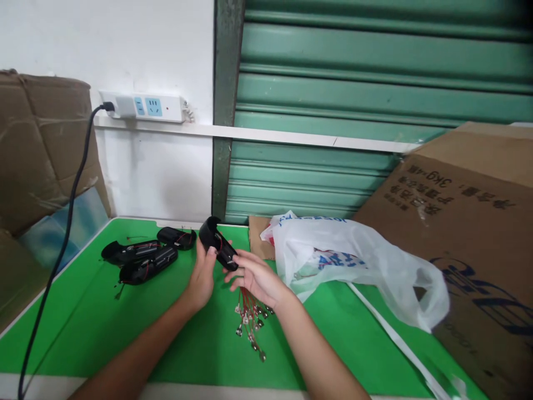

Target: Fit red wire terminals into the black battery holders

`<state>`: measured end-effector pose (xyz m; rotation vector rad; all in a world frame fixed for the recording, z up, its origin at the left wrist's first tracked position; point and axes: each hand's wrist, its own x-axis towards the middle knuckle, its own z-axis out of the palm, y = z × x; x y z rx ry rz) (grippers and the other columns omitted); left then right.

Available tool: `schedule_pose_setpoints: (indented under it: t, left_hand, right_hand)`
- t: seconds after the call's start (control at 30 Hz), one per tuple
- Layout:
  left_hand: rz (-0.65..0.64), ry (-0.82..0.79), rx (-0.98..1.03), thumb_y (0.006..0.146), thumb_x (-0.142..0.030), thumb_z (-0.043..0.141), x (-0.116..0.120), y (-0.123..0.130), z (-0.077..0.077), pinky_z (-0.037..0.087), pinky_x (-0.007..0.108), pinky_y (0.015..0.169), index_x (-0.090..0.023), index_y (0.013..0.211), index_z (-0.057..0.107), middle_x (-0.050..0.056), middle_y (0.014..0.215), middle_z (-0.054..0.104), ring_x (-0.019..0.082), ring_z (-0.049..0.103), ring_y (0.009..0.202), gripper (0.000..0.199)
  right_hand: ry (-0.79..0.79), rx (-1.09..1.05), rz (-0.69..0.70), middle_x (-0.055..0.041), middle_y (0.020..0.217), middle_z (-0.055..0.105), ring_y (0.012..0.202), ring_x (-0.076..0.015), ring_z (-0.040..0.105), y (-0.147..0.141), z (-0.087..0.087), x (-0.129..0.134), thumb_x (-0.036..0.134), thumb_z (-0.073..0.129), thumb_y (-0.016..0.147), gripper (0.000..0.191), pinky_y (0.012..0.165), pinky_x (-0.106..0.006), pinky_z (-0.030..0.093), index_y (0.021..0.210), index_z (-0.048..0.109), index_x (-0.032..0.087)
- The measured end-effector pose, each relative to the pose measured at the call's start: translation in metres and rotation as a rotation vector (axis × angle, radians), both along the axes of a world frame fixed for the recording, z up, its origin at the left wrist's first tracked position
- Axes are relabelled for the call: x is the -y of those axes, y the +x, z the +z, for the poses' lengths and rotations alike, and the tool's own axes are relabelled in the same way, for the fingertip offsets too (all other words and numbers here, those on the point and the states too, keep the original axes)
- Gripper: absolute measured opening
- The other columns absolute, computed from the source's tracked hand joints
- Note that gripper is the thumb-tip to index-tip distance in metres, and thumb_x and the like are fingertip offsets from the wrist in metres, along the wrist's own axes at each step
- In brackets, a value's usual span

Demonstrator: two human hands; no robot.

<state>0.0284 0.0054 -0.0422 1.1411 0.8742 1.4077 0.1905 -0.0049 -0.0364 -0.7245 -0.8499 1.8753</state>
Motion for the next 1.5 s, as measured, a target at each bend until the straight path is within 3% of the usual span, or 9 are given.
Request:
schedule_pose_setpoints:
  t: [0.1,0.37,0.5,0.63,0.73,0.87,1.0,1.23,1.5]
  left_hand:
    - [-0.026,0.06,-0.011,0.088,-0.06,0.066,0.001,-0.002,0.0,0.033,0.043,0.123,-0.026,0.148,0.049,0.01,0.153,0.056,0.03,0.043,0.148,0.072]
    - [-0.25,0.154,0.025,0.077,-0.058,0.078,0.002,-0.016,0.017,0.04,0.046,0.117,-0.02,0.136,0.065,0.013,0.143,0.064,0.038,0.051,0.139,0.071]
    - [-0.334,-0.156,0.125,0.086,-0.071,0.058,0.002,-0.017,0.033,0.048,0.043,0.108,-0.02,0.129,0.069,0.012,0.133,0.069,0.035,0.058,0.132,0.068]
    - [-0.746,-0.621,-0.007,0.087,-0.072,0.056,0.004,-0.016,0.035,0.059,0.037,0.068,-0.019,0.131,0.066,0.016,0.125,0.074,0.031,0.076,0.095,0.07]
    - [-0.907,-0.7,-0.076,0.084,-0.075,0.058,0.008,-0.013,0.028,0.053,0.028,0.053,-0.013,0.121,0.07,0.016,0.103,0.079,0.024,0.074,0.068,0.072]
    - [-0.779,-0.656,-0.082,0.087,-0.077,0.051,0.01,-0.007,0.023,0.051,0.026,0.051,-0.009,0.106,0.072,0.011,0.068,0.075,0.018,0.067,0.051,0.074]
    - [-0.491,-0.551,0.077,0.089,-0.069,0.055,0.01,-0.001,0.023,0.054,0.028,0.053,-0.013,0.112,0.071,0.01,0.077,0.077,0.019,0.07,0.053,0.063]
    - [-0.206,-0.506,0.118,0.081,-0.072,0.061,0.012,0.012,0.013,0.053,0.03,0.048,-0.014,0.109,0.072,0.006,0.068,0.075,0.025,0.073,0.059,0.065]
    - [-0.106,-0.483,0.11,0.076,-0.071,0.067,0.012,0.016,0.006,0.055,0.032,0.049,-0.014,0.104,0.072,0.004,0.069,0.075,0.025,0.073,0.061,0.063]
  right_hand:
    - [-0.008,-0.065,-0.139,-0.0022,0.081,0.074,0.058,-0.0155,0.07,0.003,0.0,-0.004,0.033,0.092,0.067,0.043,0.046,-0.022,0.05,0.095,0.062,0.019]
    - [0.077,-0.036,-0.292,-0.001,0.079,0.069,0.059,-0.0119,0.057,0.018,0.006,-0.007,0.036,0.088,0.07,0.038,0.043,-0.02,0.039,0.1,0.07,0.02]
    - [0.152,0.085,-0.225,0.0006,0.077,0.064,0.06,-0.01,0.052,0.022,0.01,-0.003,0.043,0.087,0.069,0.039,0.044,-0.018,0.032,0.097,0.074,0.02]
    - [0.334,0.337,-0.015,0.0017,0.076,0.062,0.062,-0.0112,0.052,0.02,0.01,0.003,0.048,0.078,0.08,0.032,0.052,-0.021,0.038,0.098,0.074,0.022]
    - [0.517,0.493,-0.019,-0.0001,0.084,0.066,0.077,-0.016,0.06,0.019,0.01,0.004,0.047,0.07,0.089,0.026,0.07,-0.028,0.048,0.1,0.074,0.023]
    - [0.592,0.623,-0.226,-0.0045,0.103,0.07,0.097,-0.0216,0.063,0.018,0.007,0.001,0.046,0.066,0.091,0.028,0.086,-0.035,0.048,0.108,0.073,0.024]
    - [0.502,0.679,-0.489,-0.0059,0.099,0.071,0.088,-0.0218,0.063,0.014,0.004,-0.003,0.05,0.067,0.089,0.031,0.076,-0.033,0.048,0.105,0.071,0.023]
    - [0.521,0.694,-0.502,-0.0005,0.069,0.063,0.064,-0.0174,0.057,-0.007,0.004,0.006,0.049,0.073,0.087,0.029,0.062,-0.03,0.045,0.076,0.065,0.023]
    - [0.648,0.791,-0.618,-0.0027,0.079,0.069,0.077,-0.0204,0.062,-0.011,0.01,0.012,0.031,0.072,0.085,0.01,0.076,-0.034,0.049,0.089,0.076,0.023]
